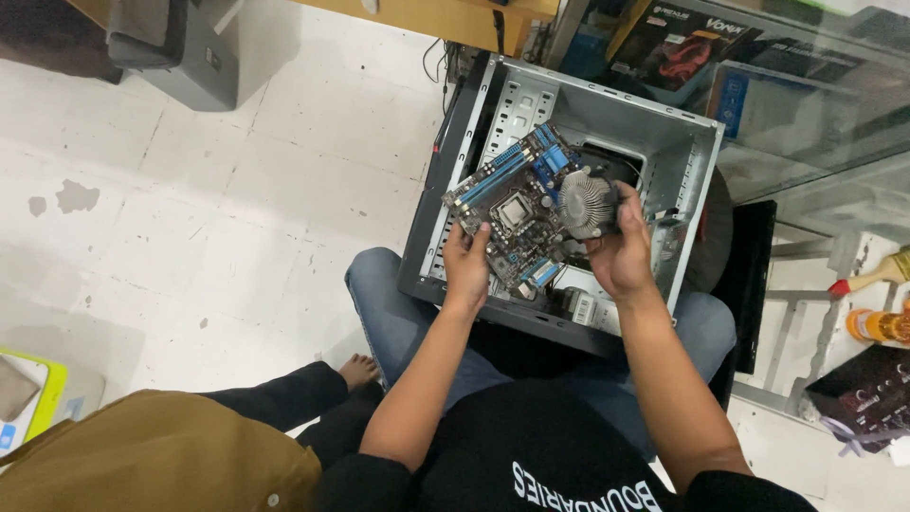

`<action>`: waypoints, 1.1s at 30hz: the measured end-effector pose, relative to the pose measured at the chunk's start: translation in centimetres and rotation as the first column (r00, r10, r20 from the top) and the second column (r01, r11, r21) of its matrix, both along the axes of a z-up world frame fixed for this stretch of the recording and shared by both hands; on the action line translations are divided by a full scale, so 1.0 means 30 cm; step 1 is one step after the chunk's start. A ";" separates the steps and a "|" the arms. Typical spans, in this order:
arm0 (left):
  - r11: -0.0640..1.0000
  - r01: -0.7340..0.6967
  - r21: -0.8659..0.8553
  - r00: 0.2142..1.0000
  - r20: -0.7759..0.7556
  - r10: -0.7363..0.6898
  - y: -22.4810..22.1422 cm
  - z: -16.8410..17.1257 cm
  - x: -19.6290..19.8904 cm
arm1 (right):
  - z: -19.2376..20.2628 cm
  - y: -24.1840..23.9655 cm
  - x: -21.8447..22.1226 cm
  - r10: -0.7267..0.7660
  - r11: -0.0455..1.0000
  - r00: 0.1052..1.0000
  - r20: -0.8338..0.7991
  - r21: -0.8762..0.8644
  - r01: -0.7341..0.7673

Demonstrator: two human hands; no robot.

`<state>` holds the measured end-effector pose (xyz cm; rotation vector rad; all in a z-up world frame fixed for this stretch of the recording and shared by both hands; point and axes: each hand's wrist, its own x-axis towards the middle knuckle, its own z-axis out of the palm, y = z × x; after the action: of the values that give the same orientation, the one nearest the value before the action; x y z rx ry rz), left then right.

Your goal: A person performs a final component check on a computer motherboard, rotating it and inspecting the CPU fan and RAM modules.

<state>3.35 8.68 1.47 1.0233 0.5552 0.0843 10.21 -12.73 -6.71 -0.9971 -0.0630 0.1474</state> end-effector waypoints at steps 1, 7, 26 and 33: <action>1.000 -0.002 0.000 1.000 0.001 0.002 -0.006 -0.058 0.002 | 0.015 0.012 0.011 0.002 1.000 1.000 0.001 0.000 -0.002; 1.000 -0.001 0.021 1.000 0.006 0.001 -0.013 -0.148 -0.010 | 0.078 0.083 0.080 0.062 0.976 0.996 0.065 -0.213 -0.047; 0.996 0.077 0.050 0.997 -0.008 -0.077 0.004 -0.068 -0.009 | 0.081 0.087 0.062 0.313 0.685 0.896 0.314 -0.728 0.016; 0.999 0.013 0.052 1.000 0.009 -0.014 -0.008 -0.031 -0.009 | 0.128 0.117 0.031 0.428 0.441 0.804 0.412 -0.872 0.212</action>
<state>3.08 8.44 0.53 1.0769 0.5401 0.0919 11.15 -9.21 -2.88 -2.1381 -0.7159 -0.0363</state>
